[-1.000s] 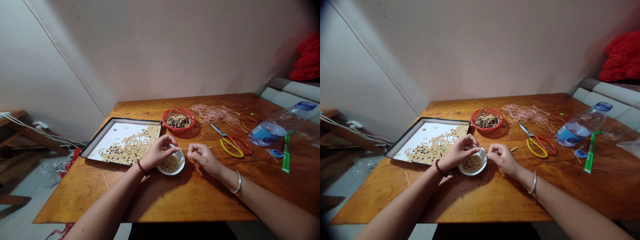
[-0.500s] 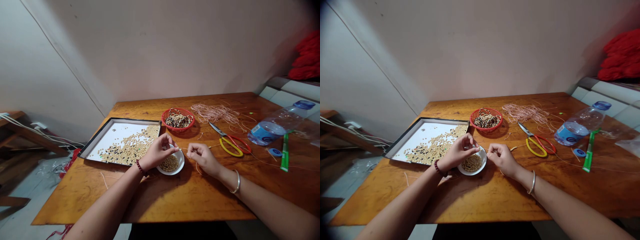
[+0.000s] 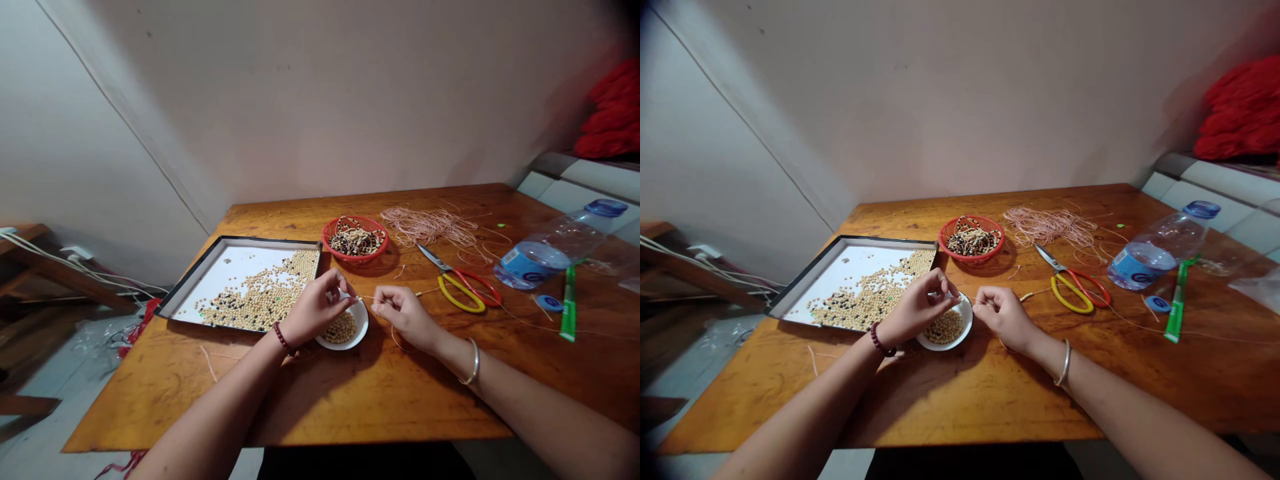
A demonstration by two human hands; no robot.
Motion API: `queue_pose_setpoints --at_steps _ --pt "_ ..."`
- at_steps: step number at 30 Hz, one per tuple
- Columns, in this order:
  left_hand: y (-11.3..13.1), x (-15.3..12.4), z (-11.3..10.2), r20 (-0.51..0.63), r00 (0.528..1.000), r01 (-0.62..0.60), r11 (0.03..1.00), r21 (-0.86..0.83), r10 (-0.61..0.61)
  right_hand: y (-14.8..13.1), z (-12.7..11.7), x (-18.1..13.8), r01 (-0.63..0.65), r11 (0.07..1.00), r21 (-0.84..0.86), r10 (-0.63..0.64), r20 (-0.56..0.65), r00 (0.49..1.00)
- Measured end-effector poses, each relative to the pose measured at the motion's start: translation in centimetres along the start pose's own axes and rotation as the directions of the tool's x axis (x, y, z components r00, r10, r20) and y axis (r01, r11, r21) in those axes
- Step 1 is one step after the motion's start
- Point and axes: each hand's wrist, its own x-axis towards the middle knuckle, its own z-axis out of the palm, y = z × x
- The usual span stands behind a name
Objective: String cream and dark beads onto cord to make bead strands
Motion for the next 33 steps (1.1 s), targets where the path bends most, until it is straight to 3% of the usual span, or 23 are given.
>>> queue_pose_setpoints --at_steps 3,9,17,33 --pt "0.12 -0.12 0.11 0.009 1.000 -0.007 1.000 -0.009 0.007 -0.17 0.03 0.03 -0.008 0.999 0.045 0.007 0.016 1.000" --pt "0.02 0.01 0.20 0.023 1.000 0.016 0.992 -0.126 -0.014 -0.02 -0.21 0.14 -0.107 0.945 0.309 0.092 0.064 0.994" --pt "-0.19 0.43 0.16 -0.012 0.998 0.053 0.913 -0.405 -0.063 -0.31 -0.21 0.23 -0.123 0.939 0.323 0.100 0.085 0.991" --pt "0.00 0.39 0.25 0.004 0.998 0.062 0.922 -0.381 -0.066 -0.72 -0.12 0.08 -0.066 0.959 0.275 0.037 0.107 0.994"
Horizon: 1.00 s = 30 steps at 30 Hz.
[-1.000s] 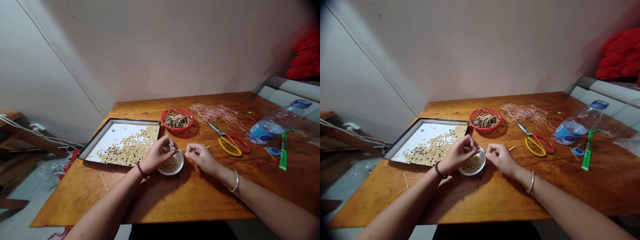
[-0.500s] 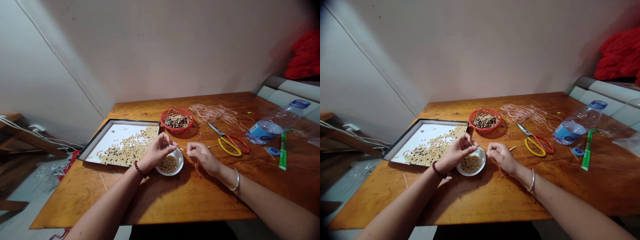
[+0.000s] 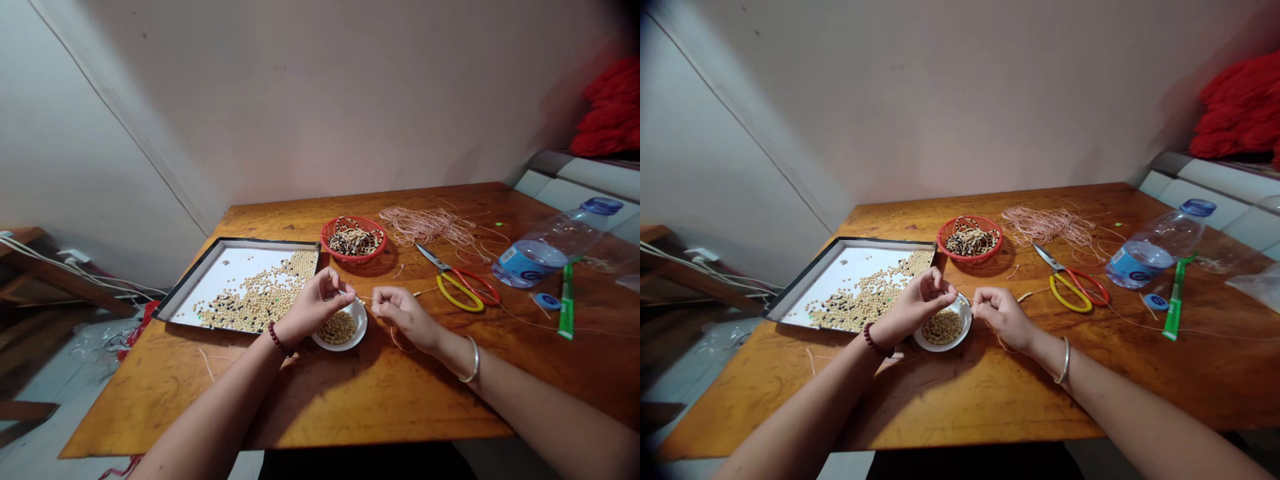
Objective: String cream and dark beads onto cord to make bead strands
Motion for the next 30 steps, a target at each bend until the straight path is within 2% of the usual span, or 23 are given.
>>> queue_pose_setpoints --at_steps 12,21,26,30 --pt "-0.01 -0.04 -0.05 0.019 1.000 -0.009 0.999 0.044 0.009 -0.15 -0.12 0.06 -0.007 0.999 -0.039 0.007 -0.009 1.000" --pt "-0.01 -0.23 -0.15 0.029 0.999 -0.025 0.979 0.203 0.020 -0.39 -0.41 0.21 0.022 0.984 -0.179 -0.025 -0.015 1.000" --pt "0.12 -0.29 -0.17 0.031 1.000 -0.009 0.982 0.191 0.003 -0.09 -0.45 0.19 0.029 0.983 -0.184 -0.028 0.009 1.000" --pt "0.00 -0.34 0.02 0.086 0.995 0.032 0.993 0.115 -0.042 0.32 -0.35 0.22 0.022 0.979 -0.201 -0.016 0.034 0.999"
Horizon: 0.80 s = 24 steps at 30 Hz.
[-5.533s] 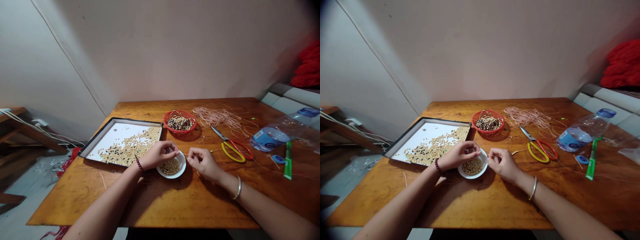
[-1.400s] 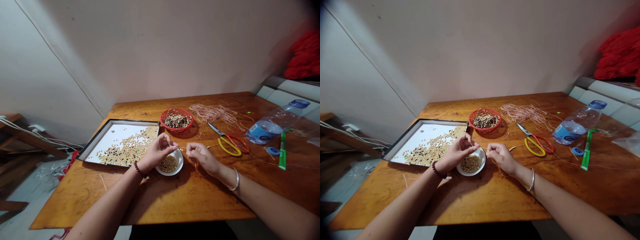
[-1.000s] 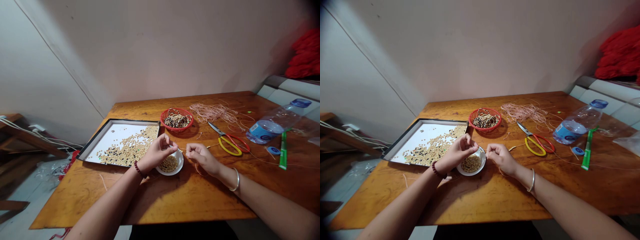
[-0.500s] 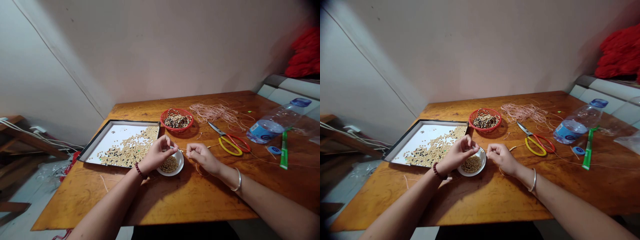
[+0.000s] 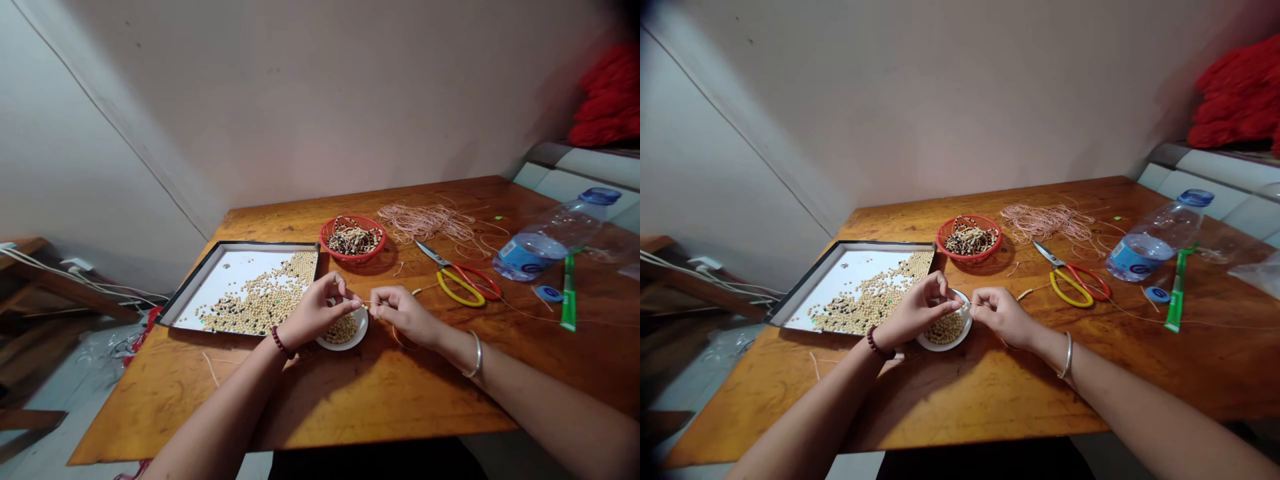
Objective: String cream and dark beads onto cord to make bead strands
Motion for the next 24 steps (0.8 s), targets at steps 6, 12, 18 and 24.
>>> queue_pose_setpoints --at_steps 6,12,18,24 --pt "0.41 -0.15 0.09 -0.028 0.999 -0.029 0.977 0.213 0.035 -0.06 0.13 -0.07 0.014 1.000 0.003 -0.014 0.010 1.000" --pt "0.73 -0.42 0.25 0.008 0.989 -0.126 0.829 0.545 0.146 0.00 0.12 -0.24 0.021 1.000 -0.013 -0.021 -0.013 1.000" --pt "0.08 -0.36 -0.09 0.088 0.951 -0.245 0.549 0.799 0.296 0.28 0.36 -0.16 -0.002 0.997 -0.080 -0.002 -0.055 0.998" --pt "0.01 -0.57 -0.25 0.181 0.931 -0.292 0.347 0.891 0.317 0.22 0.46 -0.12 -0.003 0.997 -0.073 -0.001 -0.058 0.998"
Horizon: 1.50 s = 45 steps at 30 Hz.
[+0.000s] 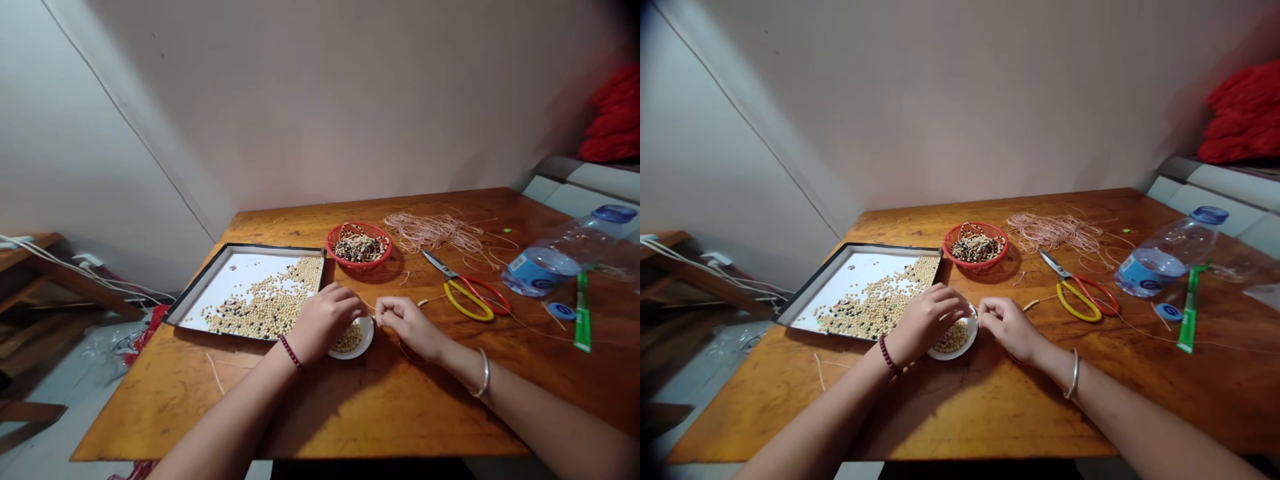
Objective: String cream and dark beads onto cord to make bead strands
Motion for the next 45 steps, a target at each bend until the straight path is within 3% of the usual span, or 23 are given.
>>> queue_pose_setpoints --at_steps 6,17,22,29,35,40,45 --pt "0.6 -0.3 -0.1 -0.003 1.000 -0.028 0.984 0.175 0.029 0.2 0.0 0.2 -0.069 0.997 0.047 0.068 0.014 0.998" --pt "0.8 -0.3 0.1 0.024 1.000 -0.025 0.980 0.199 0.020 0.5 -0.2 0.4 -0.090 0.993 0.072 0.087 0.035 0.996" --pt "0.6 -0.2 0.4 -0.039 0.999 0.030 0.992 0.124 -0.025 0.7 -0.2 0.6 -0.132 0.988 0.082 0.129 0.038 0.991" --pt "0.6 -0.1 0.4 -0.186 0.974 0.152 0.981 0.120 -0.128 1.2 -0.3 0.9 -0.076 0.995 0.066 0.078 -0.037 0.996" --pt "-0.2 -0.3 0.1 -0.159 0.951 0.295 0.930 0.219 -0.264 1.3 -0.7 0.9 -0.159 0.973 0.168 0.176 -0.093 0.980" --pt "-1.0 -0.5 0.4 -0.036 0.953 0.300 0.933 0.198 -0.299 0.4 -0.7 0.5 -0.261 0.903 0.340 0.303 -0.077 0.950" --pt "-0.9 -0.7 0.6 -0.047 0.923 0.381 0.896 0.228 -0.381 0.0 -0.7 0.5 -0.273 0.897 0.348 0.317 -0.075 0.945"
